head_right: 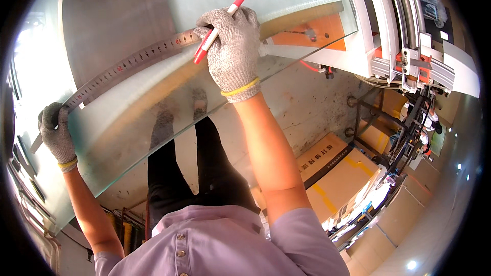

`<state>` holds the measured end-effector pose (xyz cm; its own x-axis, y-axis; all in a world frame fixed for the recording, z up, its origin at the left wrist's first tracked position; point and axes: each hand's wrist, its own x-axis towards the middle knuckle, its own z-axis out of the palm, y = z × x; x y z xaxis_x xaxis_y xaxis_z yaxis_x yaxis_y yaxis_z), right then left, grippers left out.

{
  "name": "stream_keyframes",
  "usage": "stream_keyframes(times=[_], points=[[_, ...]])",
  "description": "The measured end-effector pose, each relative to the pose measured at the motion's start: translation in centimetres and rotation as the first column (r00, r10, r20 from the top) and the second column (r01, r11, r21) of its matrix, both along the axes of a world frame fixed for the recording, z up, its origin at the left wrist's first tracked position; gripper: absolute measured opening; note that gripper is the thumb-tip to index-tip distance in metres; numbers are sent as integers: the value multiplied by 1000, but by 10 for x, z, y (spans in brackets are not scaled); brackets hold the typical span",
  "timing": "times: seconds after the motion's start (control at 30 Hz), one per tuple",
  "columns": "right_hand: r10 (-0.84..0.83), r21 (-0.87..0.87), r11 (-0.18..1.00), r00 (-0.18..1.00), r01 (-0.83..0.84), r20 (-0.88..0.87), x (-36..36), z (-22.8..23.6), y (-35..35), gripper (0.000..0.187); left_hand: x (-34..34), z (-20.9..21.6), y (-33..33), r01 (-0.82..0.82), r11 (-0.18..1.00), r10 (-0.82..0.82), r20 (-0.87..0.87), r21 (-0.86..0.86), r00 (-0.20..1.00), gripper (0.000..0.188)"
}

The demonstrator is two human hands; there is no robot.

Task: The person measures and marks a large sheet of glass using a metal ruler and a red marker. They align the ruler along the edges of the glass, make precise marks, and then apply a white strip along the marked line. The person handles the glass carefully with gloved hands throughout the process.

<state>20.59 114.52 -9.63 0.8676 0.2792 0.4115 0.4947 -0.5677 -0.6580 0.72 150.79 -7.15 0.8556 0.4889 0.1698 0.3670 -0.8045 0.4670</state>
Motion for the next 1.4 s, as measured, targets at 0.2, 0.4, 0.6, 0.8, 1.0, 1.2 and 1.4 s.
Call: stream_keyframes(times=[0.2, 0.4, 0.6, 0.8, 1.0, 1.2, 1.4], points=[[4, 1, 1000, 1000, -4, 20, 1, -1, -2, 17, 1, -1, 0, 23, 999, -24, 10, 48, 1000, 12], [91, -47, 995, 996, -90, 13, 1, 4, -1, 23, 0, 5, -4, -7, 998, 8, 17, -62, 1000, 11], [78, -52, 995, 980, -89, -180, -6, 7, -7, 34, 13, 16, -16, 41, 999, -41, 9, 14, 999, 10], [52, -26, 998, 979, -58, -199, -8, 8, -4, 34, 10, 14, -10, 108, 986, -109, -5, 125, 994, 12], [39, 24, 999, 959, -34, -280, -9, 7, -4, 35, 9, 13, -9, 106, 991, -107, 8, 83, 994, 12], [11, -5, 1000, 958, -13, -286, -9, 4, -6, 36, 7, 9, -6, 89, 996, -89, 10, 8, 996, 13], [39, 79, 997, 949, -15, -314, -9, 3, -7, 37, 8, 12, -7, 77, 997, -77, 5, 0, 997, 14]])
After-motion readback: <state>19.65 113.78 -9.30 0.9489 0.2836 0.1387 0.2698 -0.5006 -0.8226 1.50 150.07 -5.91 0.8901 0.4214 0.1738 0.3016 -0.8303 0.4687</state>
